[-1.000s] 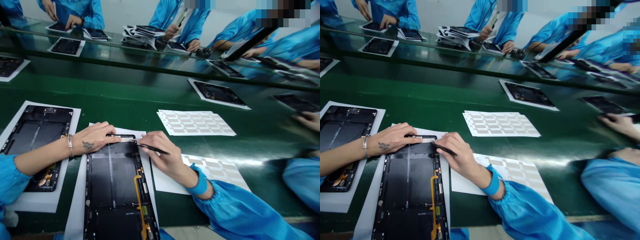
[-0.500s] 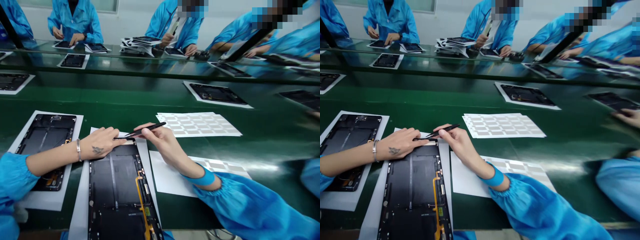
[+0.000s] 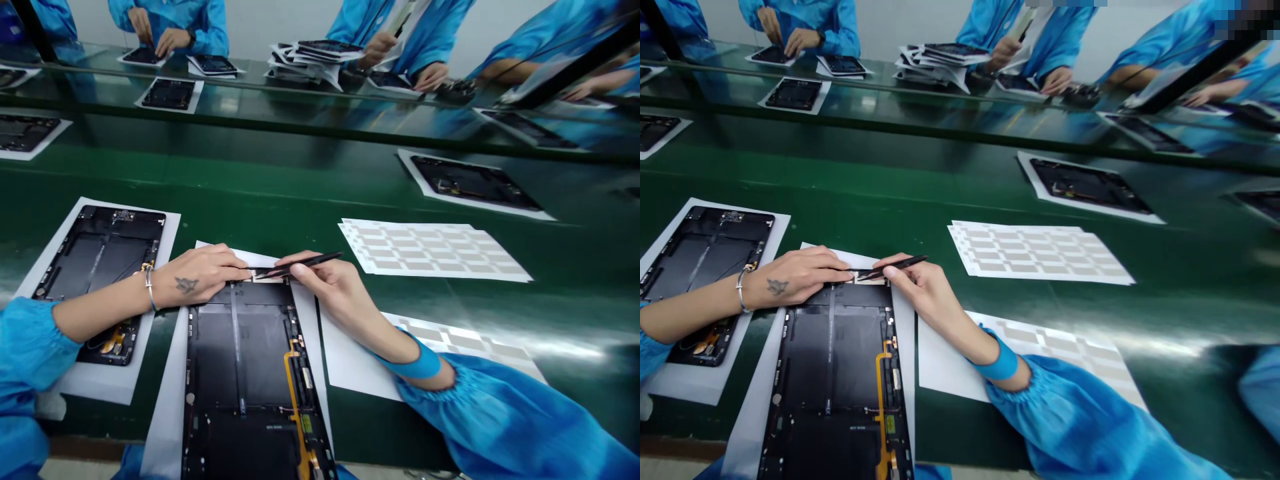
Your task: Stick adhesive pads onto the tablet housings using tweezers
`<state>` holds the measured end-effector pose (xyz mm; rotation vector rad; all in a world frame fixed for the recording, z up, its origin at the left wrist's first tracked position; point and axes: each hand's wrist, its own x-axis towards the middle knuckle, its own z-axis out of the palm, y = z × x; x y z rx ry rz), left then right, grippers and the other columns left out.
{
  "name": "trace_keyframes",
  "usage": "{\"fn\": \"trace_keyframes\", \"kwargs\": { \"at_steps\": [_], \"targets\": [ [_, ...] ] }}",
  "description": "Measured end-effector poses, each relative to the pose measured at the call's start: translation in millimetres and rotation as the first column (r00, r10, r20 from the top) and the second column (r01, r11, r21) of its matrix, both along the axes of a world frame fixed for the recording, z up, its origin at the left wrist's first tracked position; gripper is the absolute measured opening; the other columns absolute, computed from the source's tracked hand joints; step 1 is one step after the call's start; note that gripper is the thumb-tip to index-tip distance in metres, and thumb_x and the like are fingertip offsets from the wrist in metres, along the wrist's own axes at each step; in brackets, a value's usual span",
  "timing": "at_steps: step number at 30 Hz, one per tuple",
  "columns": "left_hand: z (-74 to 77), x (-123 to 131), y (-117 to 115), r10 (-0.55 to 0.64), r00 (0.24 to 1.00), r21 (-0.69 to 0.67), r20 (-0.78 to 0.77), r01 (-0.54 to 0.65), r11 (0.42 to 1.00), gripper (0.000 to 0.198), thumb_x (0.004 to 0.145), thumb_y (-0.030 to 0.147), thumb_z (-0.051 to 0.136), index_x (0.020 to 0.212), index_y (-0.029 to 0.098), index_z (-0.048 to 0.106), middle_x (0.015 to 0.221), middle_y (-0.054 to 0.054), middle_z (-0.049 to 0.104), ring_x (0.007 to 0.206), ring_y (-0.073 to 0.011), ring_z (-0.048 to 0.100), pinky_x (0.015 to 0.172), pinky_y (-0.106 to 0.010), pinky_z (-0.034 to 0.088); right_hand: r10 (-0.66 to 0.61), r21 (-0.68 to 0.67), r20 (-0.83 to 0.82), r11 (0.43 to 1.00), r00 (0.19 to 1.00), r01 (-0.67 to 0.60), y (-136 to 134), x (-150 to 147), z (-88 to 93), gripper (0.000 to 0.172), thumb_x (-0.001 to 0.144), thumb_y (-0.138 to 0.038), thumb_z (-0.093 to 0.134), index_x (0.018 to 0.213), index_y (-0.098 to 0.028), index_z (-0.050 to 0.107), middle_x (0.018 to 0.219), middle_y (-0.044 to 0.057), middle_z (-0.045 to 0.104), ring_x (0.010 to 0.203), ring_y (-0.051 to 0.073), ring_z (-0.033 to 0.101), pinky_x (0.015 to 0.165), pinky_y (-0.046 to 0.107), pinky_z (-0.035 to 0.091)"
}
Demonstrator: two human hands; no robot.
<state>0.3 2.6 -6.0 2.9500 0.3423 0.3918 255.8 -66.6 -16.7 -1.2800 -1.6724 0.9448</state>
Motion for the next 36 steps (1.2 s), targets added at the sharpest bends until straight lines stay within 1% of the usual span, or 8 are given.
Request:
{"fn": "trace_keyframes", "kwargs": {
  "at_steps": [9,19,21,25,29,32,34,36],
  "targets": [
    [-1.7,1.1,-0.5,0.011,1.000,0.004,-0.022,-0.011,1.000,0.037,0.098,0.006,0.040,0.122,0.015,0.066,0.123,-0.009,0.068,0.107,-0.0216,0.060,0.092,-0.033,0.054,0.048,0.019,0.086,0.999,0.995,-0.049,4.1,1.9,4.3,0.052,0.092,-0.063,0.054,0.078,-0.021,0.081,0.096,0.011,0.078,0.092,0.026,0.072,0.081,0.035,0.057],
    [-3.2,1.1,-0.1,0.029,0.996,0.044,-0.082,-0.026,0.999,0.038,0.097,0.006,0.041,0.124,0.017,0.065,0.124,-0.008,0.067,0.105,-0.0220,0.057,0.093,-0.034,0.050,0.054,-0.029,0.167,0.998,0.985,-0.050,3.5,6.6,18.8,0.045,0.094,-0.055,0.056,0.077,-0.022,0.082,0.095,0.007,0.078,0.087,0.024,0.071,0.078,0.036,0.055],
    [-3.5,2.1,-0.1,0.030,0.996,0.049,-0.088,-0.026,0.998,0.038,0.097,0.005,0.042,0.125,0.017,0.065,0.124,-0.008,0.067,0.105,-0.0222,0.057,0.092,-0.033,0.049,0.033,-0.038,0.161,0.999,0.986,-0.028,2.3,9.1,19.3,0.043,0.093,-0.053,0.058,0.076,-0.021,0.081,0.093,0.008,0.077,0.086,0.024,0.071,0.074,0.034,0.054],
    [-4.6,3.0,0.6,0.023,0.996,0.041,-0.088,-0.019,0.999,0.038,0.097,0.006,0.041,0.126,0.017,0.064,0.124,-0.008,0.067,0.103,-0.0226,0.057,0.089,-0.033,0.050,-0.053,-0.062,0.212,0.996,0.976,0.068,-3.0,19.5,17.5,0.042,0.092,-0.052,0.060,0.076,-0.020,0.081,0.094,0.009,0.076,0.082,0.024,0.070,0.067,0.033,0.051],
    [-7.0,1.1,1.9,0.013,0.997,0.045,-0.075,-0.010,0.999,0.038,0.098,0.007,0.041,0.127,0.016,0.063,0.123,-0.008,0.067,0.103,-0.0224,0.057,0.089,-0.033,0.049,-0.087,-0.055,0.233,0.993,0.969,0.102,-8.6,30.5,16.7,0.041,0.092,-0.052,0.059,0.077,-0.020,0.081,0.095,0.009,0.077,0.084,0.025,0.070,0.071,0.036,0.052],
    [-8.1,-1.3,2.3,0.004,0.998,0.061,-0.060,0.000,0.998,0.038,0.098,0.007,0.039,0.126,0.016,0.063,0.123,-0.009,0.067,0.104,-0.0223,0.056,0.089,-0.033,0.049,-0.099,-0.038,0.221,0.993,0.970,0.110,-11.0,37.4,16.7,0.041,0.091,-0.054,0.060,0.073,-0.021,0.079,0.096,0.009,0.077,0.086,0.027,0.071,0.071,0.038,0.053],
    [-6.6,-0.7,3.0,0.006,0.998,0.068,-0.058,-0.002,0.998,0.036,0.099,0.009,0.038,0.125,0.016,0.062,0.122,-0.009,0.067,0.104,-0.0219,0.057,0.087,-0.032,0.049,-0.119,-0.017,0.185,0.992,0.976,0.124,-12.0,41.8,16.0,0.040,0.090,-0.054,0.062,0.073,-0.022,0.078,0.096,0.009,0.078,0.087,0.027,0.072,0.074,0.039,0.054],
    [-2.4,4.3,5.0,0.032,0.996,0.062,-0.082,-0.027,0.998,0.033,0.101,0.013,0.039,0.125,0.017,0.062,0.115,-0.009,0.069,0.100,-0.0210,0.058,0.082,-0.030,0.048,-0.179,0.011,0.101,0.984,0.979,0.178,-12.8,45.9,14.8,0.037,0.089,-0.055,0.063,0.081,-0.022,0.078,0.090,0.007,0.078,0.087,0.027,0.072,0.080,0.041,0.056]
  ]
}}
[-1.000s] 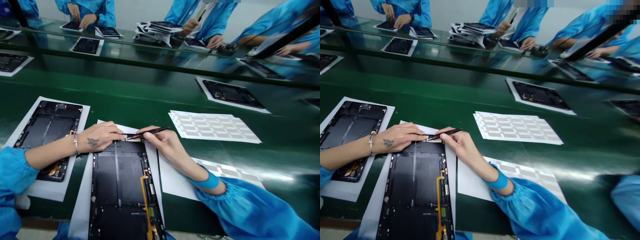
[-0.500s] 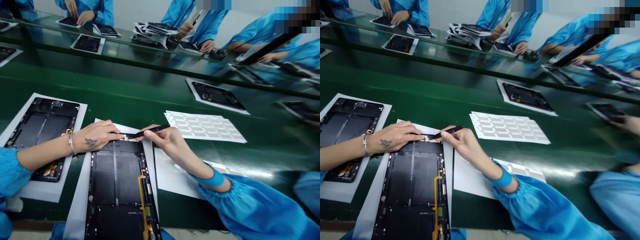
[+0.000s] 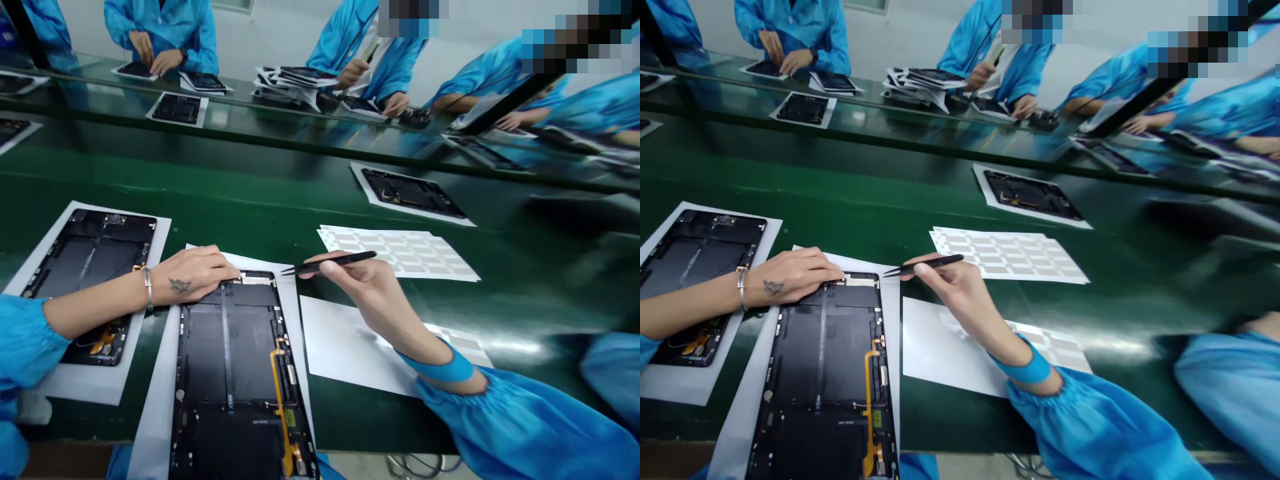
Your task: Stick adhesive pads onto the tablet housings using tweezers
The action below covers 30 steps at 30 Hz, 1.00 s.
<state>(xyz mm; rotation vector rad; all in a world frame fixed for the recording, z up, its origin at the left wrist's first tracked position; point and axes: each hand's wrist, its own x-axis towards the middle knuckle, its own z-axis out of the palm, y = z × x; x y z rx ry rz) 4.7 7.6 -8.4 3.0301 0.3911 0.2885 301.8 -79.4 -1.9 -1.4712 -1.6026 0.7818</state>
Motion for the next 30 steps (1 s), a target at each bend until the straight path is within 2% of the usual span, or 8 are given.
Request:
{"fn": "trace_keyframes", "kwargs": {
  "at_steps": [4,7,11,15,19,23,27,30],
  "targets": [
    [15.4,25.0,11.3,0.095,0.985,-0.076,-0.147,-0.107,0.991,0.019,0.101,0.020,0.048,0.110,0.017,0.065,0.099,-0.006,0.069,0.090,-0.0193,0.060,0.070,-0.028,0.043,-0.124,0.122,-0.139,0.982,0.982,0.141,-2.8,5.4,-1.4,0.035,0.090,-0.055,0.063,0.098,-0.023,0.077,0.078,0.004,0.078,0.087,0.027,0.073,0.091,0.047,0.054],
    [27.4,49.4,24.7,0.071,0.958,-0.243,-0.279,-0.142,0.960,0.007,0.093,0.016,0.057,0.098,0.018,0.062,0.092,-0.002,0.067,0.085,-0.0170,0.060,0.064,-0.026,0.038,-0.127,0.207,-0.145,0.966,0.981,0.155,-6.5,5.2,1.1,0.033,0.093,-0.052,0.061,0.106,-0.024,0.074,0.078,0.004,0.078,0.088,0.027,0.073,0.096,0.049,0.051],
    [30.9,78.1,36.4,-0.005,0.937,-0.396,-0.349,-0.143,0.907,0.008,0.087,0.019,0.062,0.094,0.019,0.058,0.083,0.000,0.064,0.075,-0.0155,0.057,0.062,-0.024,0.035,-0.075,0.296,-0.068,0.951,0.995,0.092,-11.1,-2.9,6.0,0.030,0.098,-0.049,0.055,0.107,-0.024,0.069,0.076,0.004,0.078,0.087,0.026,0.074,0.091,0.047,0.053],
    [19.4,90.3,36.0,0.112,0.945,-0.378,-0.307,-0.230,0.897,0.020,0.091,0.037,0.060,0.101,0.020,0.055,0.077,0.000,0.062,0.067,-0.0168,0.055,0.057,-0.025,0.031,0.068,0.299,0.084,0.950,0.994,-0.090,-11.3,-18.0,4.8,0.024,0.102,-0.041,0.048,0.111,-0.024,0.062,0.087,0.006,0.078,0.088,0.023,0.074,0.082,0.039,0.056],
    [8.7,73.4,34.5,0.134,0.981,-0.530,-0.139,-0.188,0.827,0.027,0.091,0.027,0.057,0.115,0.018,0.047,0.074,0.002,0.061,0.064,-0.0152,0.056,0.060,-0.024,0.038,0.267,0.279,0.301,0.893,0.915,-0.352,-6.0,-32.6,-5.8,0.024,0.103,-0.026,0.041,0.115,-0.024,0.062,0.105,0.009,0.074,0.100,0.022,0.071,0.086,0.037,0.057],
    [7.2,39.8,33.0,0.044,0.998,-0.613,0.045,-0.008,0.790,0.040,0.092,0.017,0.049,0.130,0.017,0.038,0.101,-0.005,0.068,0.093,-0.0175,0.064,0.085,-0.031,0.047,0.316,0.259,0.526,0.825,0.789,-0.503,-0.7,-40.6,-21.0,0.031,0.100,-0.018,0.042,0.124,-0.024,0.060,0.119,0.013,0.070,0.119,0.026,0.063,0.091,0.043,0.055],
    [7.7,15.5,25.0,0.093,0.995,-0.578,0.029,-0.059,0.814,0.050,0.095,0.014,0.045,0.142,0.020,0.032,0.122,-0.009,0.067,0.121,-0.0234,0.056,0.107,-0.047,0.036,0.222,0.262,0.621,0.845,0.752,-0.466,-5.7,-31.1,-28.5,0.033,0.098,-0.011,0.041,0.124,-0.022,0.059,0.117,0.013,0.071,0.119,0.028,0.061,0.091,0.045,0.054],
    [5.2,9.2,18.5,0.111,0.993,-0.560,0.032,-0.075,0.825,0.052,0.096,0.011,0.041,0.146,0.022,0.029,0.126,-0.007,0.066,0.126,-0.0233,0.052,0.108,-0.047,0.033,0.180,0.271,0.611,0.868,0.771,-0.417,-12.0,-18.7,-24.6,0.031,0.098,-0.010,0.043,0.120,-0.024,0.059,0.112,0.011,0.072,0.113,0.027,0.063,0.088,0.044,0.055]
  ]
}}
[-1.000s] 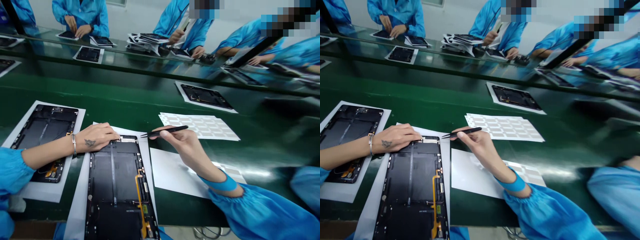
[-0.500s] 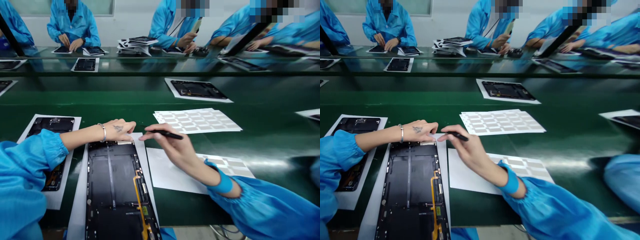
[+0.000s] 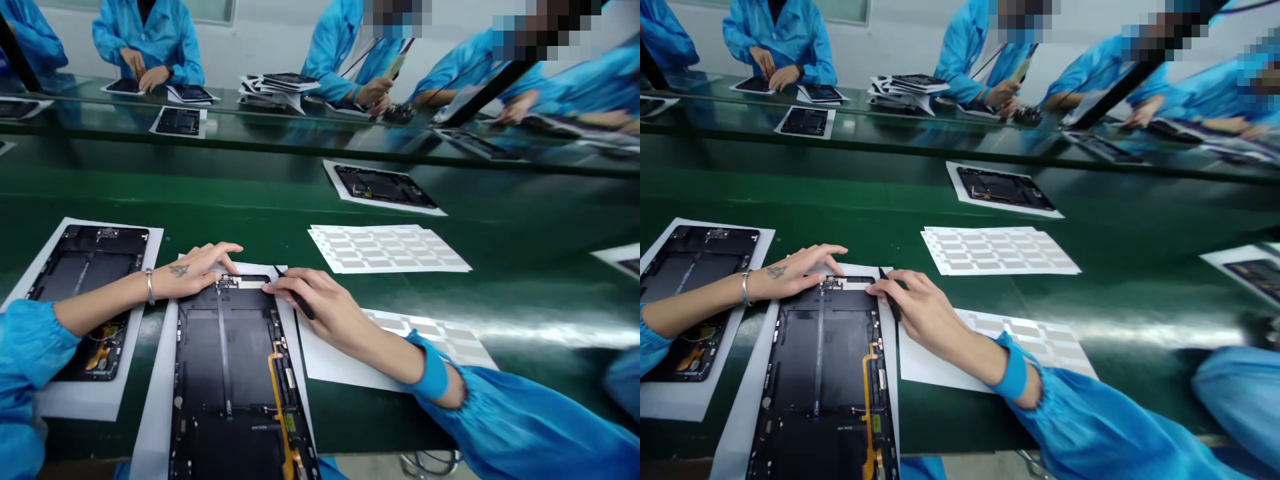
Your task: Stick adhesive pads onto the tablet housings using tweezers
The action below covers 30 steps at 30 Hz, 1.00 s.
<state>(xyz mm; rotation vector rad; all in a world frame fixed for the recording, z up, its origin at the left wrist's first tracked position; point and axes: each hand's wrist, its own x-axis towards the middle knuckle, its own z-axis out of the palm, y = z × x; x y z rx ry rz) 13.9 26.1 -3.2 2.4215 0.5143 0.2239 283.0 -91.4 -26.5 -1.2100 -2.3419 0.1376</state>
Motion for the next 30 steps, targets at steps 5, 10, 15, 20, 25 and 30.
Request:
{"fn": "trace_keyframes", "kwargs": {
  "at_steps": [5,10,15,20,25,30],
  "targets": [
    [-7.0,1.4,-3.3,0.007,1.000,0.054,0.026,-0.008,0.999,0.053,0.094,0.010,0.040,0.145,0.023,0.031,0.125,-0.006,0.064,0.116,-0.0217,0.053,0.102,-0.038,0.037,-0.018,-0.036,-0.089,0.999,0.996,0.015,7.2,-5.4,12.4,0.022,0.102,-0.017,0.042,0.116,-0.025,0.057,0.104,0.010,0.071,0.099,0.025,0.066,0.083,0.040,0.054],
    [-17.0,4.3,-2.3,0.034,0.999,0.093,0.016,-0.035,0.995,0.055,0.093,0.010,0.041,0.146,0.020,0.033,0.131,-0.009,0.060,0.117,-0.0240,0.050,0.102,-0.041,0.038,0.067,-0.017,-0.005,0.998,0.998,-0.068,23.3,-24.4,4.4,0.024,0.102,-0.018,0.041,0.118,-0.024,0.058,0.106,0.011,0.072,0.107,0.027,0.064,0.084,0.041,0.054],
    [-21.9,2.4,0.1,0.060,0.998,0.167,0.010,-0.061,0.984,0.053,0.095,0.016,0.045,0.147,0.017,0.033,0.146,-0.014,0.046,0.132,-0.0276,0.040,0.107,-0.045,0.036,0.099,0.049,0.082,0.993,0.992,-0.104,28.5,-26.2,-10.5,0.028,0.102,-0.020,0.039,0.121,-0.022,0.060,0.102,0.013,0.073,0.112,0.029,0.063,0.084,0.043,0.053],
    [-12.2,-0.5,-0.7,0.212,0.964,0.334,-0.158,-0.150,0.931,0.020,0.097,0.030,0.051,0.111,0.015,0.055,0.107,-0.009,0.061,0.094,-0.0228,0.057,0.083,-0.034,0.046,0.104,-0.178,-0.238,0.973,0.966,-0.149,25.8,-29.9,4.0,0.026,0.105,-0.033,0.037,0.116,-0.024,0.058,0.102,0.010,0.074,0.105,0.025,0.066,0.088,0.042,0.053],
    [10.3,-1.6,5.2,0.245,0.940,0.411,-0.239,-0.131,0.902,0.016,0.100,0.027,0.044,0.088,0.019,0.050,0.079,-0.003,0.058,0.075,-0.0206,0.058,0.068,-0.028,0.041,-0.167,-0.200,-0.601,0.978,0.781,0.056,31.4,-16.9,36.5,0.029,0.102,-0.050,0.042,0.109,-0.026,0.056,0.086,0.004,0.076,0.094,0.024,0.071,0.095,0.045,0.049],
    [51.5,-23.2,68.9,0.605,0.797,0.399,0.005,-0.556,0.729,0.013,0.101,0.028,0.050,0.102,0.018,0.059,0.091,-0.001,0.066,0.088,-0.0185,0.062,0.079,-0.027,0.046,-0.346,-0.208,-0.730,0.934,0.589,0.291,43.6,23.7,64.1,0.032,0.093,-0.058,0.055,0.100,-0.027,0.057,0.078,0.005,0.075,0.085,0.026,0.073,0.089,0.046,0.054]
  ]
}}
